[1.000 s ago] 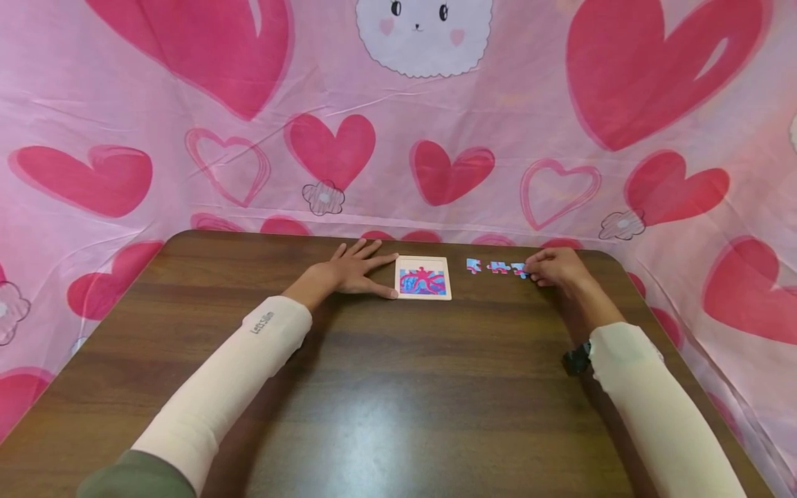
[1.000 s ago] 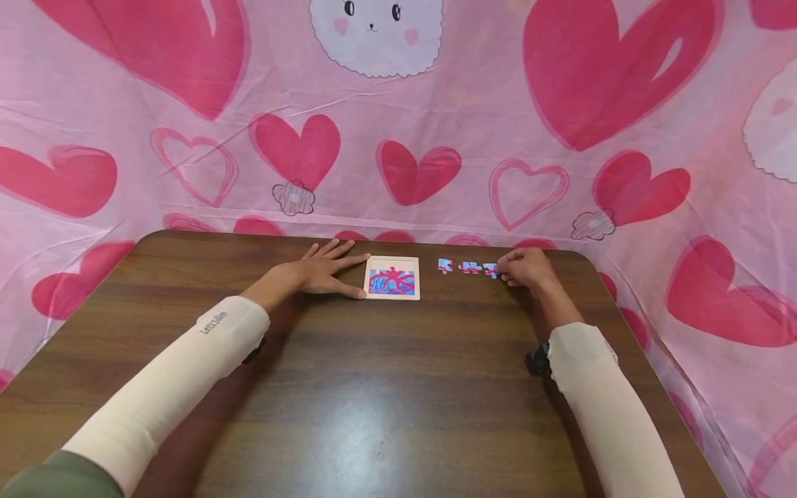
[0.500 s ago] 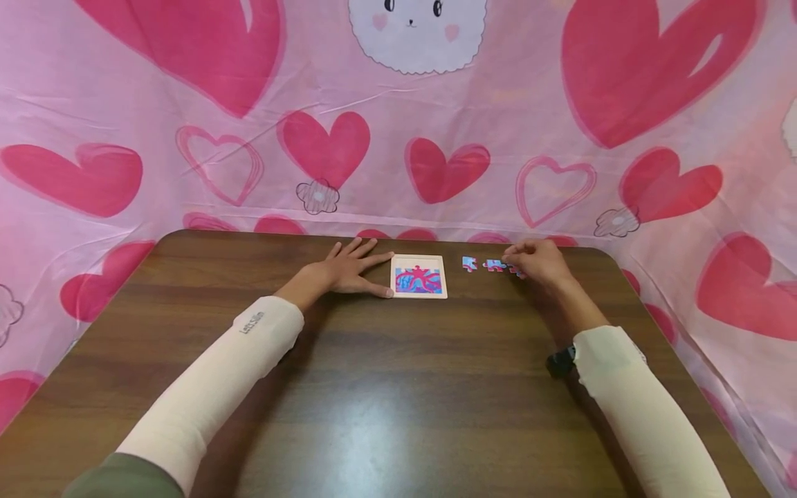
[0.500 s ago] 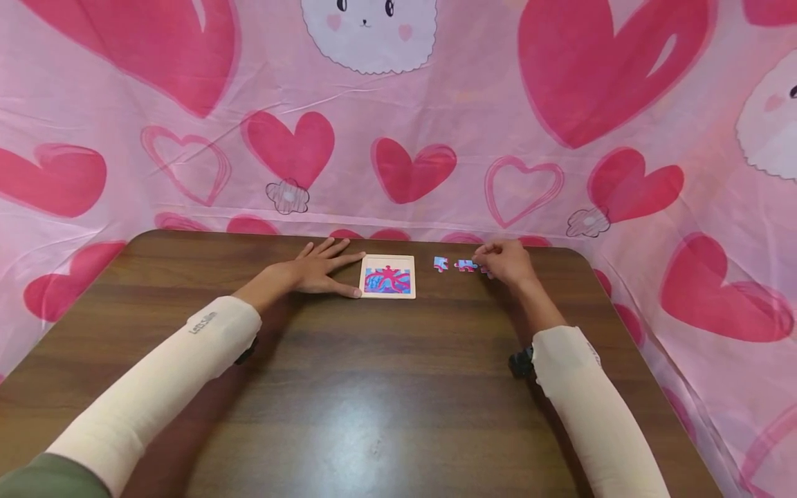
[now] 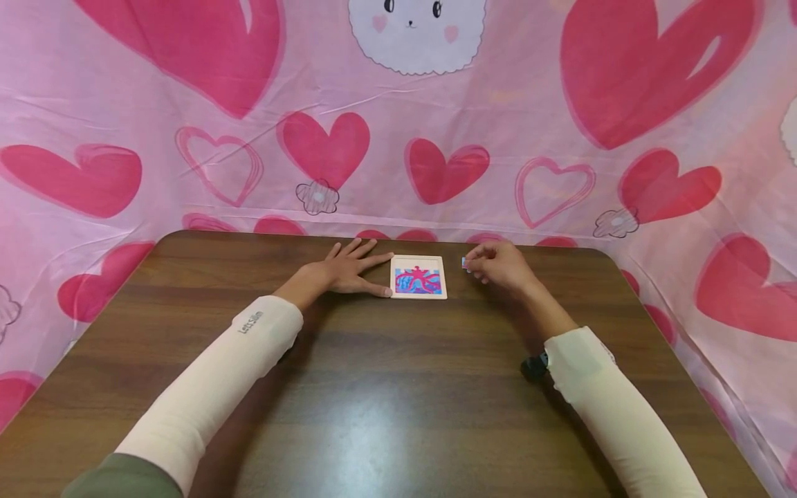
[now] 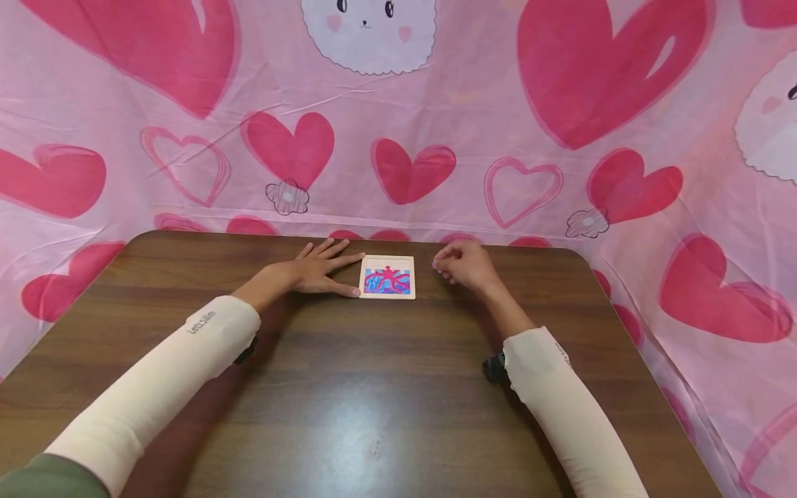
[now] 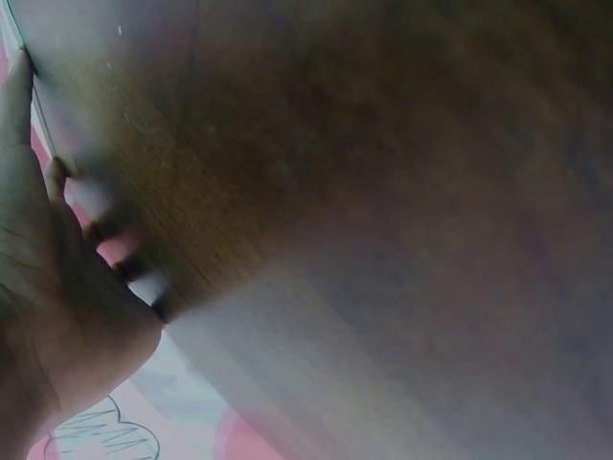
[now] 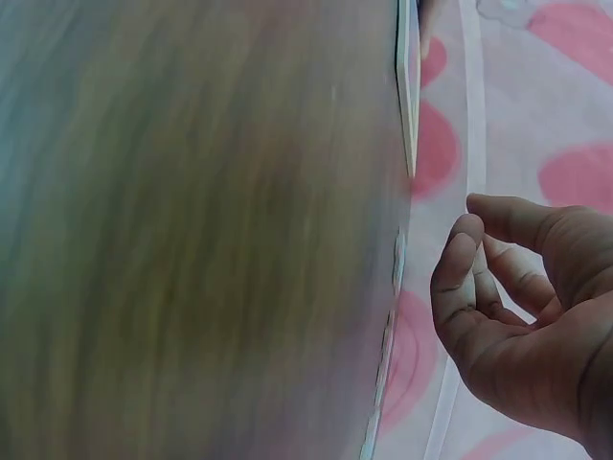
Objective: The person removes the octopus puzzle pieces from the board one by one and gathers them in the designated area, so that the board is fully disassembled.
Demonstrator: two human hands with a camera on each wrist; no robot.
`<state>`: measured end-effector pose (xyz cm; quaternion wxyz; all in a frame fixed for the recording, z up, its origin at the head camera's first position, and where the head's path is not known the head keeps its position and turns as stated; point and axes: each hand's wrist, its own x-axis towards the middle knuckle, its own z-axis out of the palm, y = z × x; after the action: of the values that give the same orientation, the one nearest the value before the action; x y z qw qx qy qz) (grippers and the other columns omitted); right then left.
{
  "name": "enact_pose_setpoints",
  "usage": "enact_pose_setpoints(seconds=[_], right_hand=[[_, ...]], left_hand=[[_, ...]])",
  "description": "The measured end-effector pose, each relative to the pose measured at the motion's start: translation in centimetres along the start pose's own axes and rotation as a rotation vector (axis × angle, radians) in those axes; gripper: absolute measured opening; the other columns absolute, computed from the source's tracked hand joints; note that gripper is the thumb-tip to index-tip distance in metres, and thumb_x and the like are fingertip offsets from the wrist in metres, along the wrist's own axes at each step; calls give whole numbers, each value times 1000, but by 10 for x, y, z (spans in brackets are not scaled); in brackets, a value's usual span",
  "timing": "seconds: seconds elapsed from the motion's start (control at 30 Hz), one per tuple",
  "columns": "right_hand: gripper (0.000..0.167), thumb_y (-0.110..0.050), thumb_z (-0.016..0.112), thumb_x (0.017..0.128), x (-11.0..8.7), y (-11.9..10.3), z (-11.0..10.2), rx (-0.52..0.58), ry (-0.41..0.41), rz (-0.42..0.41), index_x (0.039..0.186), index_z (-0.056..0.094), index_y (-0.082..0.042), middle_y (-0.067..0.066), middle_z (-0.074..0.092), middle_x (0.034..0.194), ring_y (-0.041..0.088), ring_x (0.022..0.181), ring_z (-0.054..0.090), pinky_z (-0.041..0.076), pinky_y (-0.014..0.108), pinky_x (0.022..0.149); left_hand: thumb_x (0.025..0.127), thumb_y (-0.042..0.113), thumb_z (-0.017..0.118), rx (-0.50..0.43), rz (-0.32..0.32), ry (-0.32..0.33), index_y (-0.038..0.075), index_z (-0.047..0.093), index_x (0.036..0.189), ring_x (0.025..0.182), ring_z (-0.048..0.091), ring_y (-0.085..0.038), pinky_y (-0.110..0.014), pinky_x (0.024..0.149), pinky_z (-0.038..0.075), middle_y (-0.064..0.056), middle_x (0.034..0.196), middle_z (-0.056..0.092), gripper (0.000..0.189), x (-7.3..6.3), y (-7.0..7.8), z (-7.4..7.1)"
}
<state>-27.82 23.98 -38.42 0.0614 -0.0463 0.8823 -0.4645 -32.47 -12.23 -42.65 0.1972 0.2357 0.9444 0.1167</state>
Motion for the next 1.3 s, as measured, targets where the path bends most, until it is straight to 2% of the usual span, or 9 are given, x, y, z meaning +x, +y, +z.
enact_pose_setpoints(seconds=[0.17, 0.4, 0.67, 0.83, 1.03, 1.3], right_hand=[[24, -12, 80, 104, 4, -8, 16, 2, -45, -8, 120, 78, 6, 7, 77, 89, 12, 76, 67, 59, 22, 67], [25, -9, 80, 103, 10, -15, 35, 6, -133, -52, 122, 77, 7, 15, 81, 100, 16, 81, 68, 60, 26, 69], [29, -6, 87, 96, 16, -23, 52, 38, -175, -94, 120, 78, 9, 11, 79, 89, 12, 71, 67, 61, 25, 66], [31, -4, 87, 96, 20, -28, 58, 60, -224, -100, 122, 77, 9, 12, 81, 92, 14, 73, 70, 62, 25, 67], [33, -7, 90, 94, 26, -31, 62, 21, -254, -80, 124, 79, 4, 9, 81, 95, 14, 76, 69, 61, 26, 69], [35, -6, 90, 93, 33, -31, 65, -15, -282, -69, 125, 78, 3, 11, 83, 99, 9, 77, 67, 58, 25, 68]], left_hand=[[90, 95, 60, -3, -1, -9, 54, 15, 179, 179, -18, -31, -66, 142, -12, 6, 193, -7, 107, 0, -1, -1], [87, 96, 63, -9, 2, -20, 51, 17, 180, 179, -18, -31, -66, 142, -12, 4, 193, -7, 112, 2, -6, 0], [87, 97, 62, 8, -10, -22, 54, 15, 179, 179, -19, -31, -66, 142, -11, 5, 193, -8, 112, 3, -6, 1], [84, 101, 61, 15, -17, -24, 56, 14, 178, 179, -18, -31, -66, 142, -11, 6, 193, -8, 114, 8, -7, 2], [79, 106, 59, 5, -19, -31, 58, 15, 178, 179, -19, -30, -64, 142, -12, 9, 193, -9, 118, 9, -5, 2], [84, 102, 59, 8, -16, -26, 57, 13, 178, 178, -20, -30, -65, 142, -14, 7, 193, -9, 114, 5, -2, 0]])
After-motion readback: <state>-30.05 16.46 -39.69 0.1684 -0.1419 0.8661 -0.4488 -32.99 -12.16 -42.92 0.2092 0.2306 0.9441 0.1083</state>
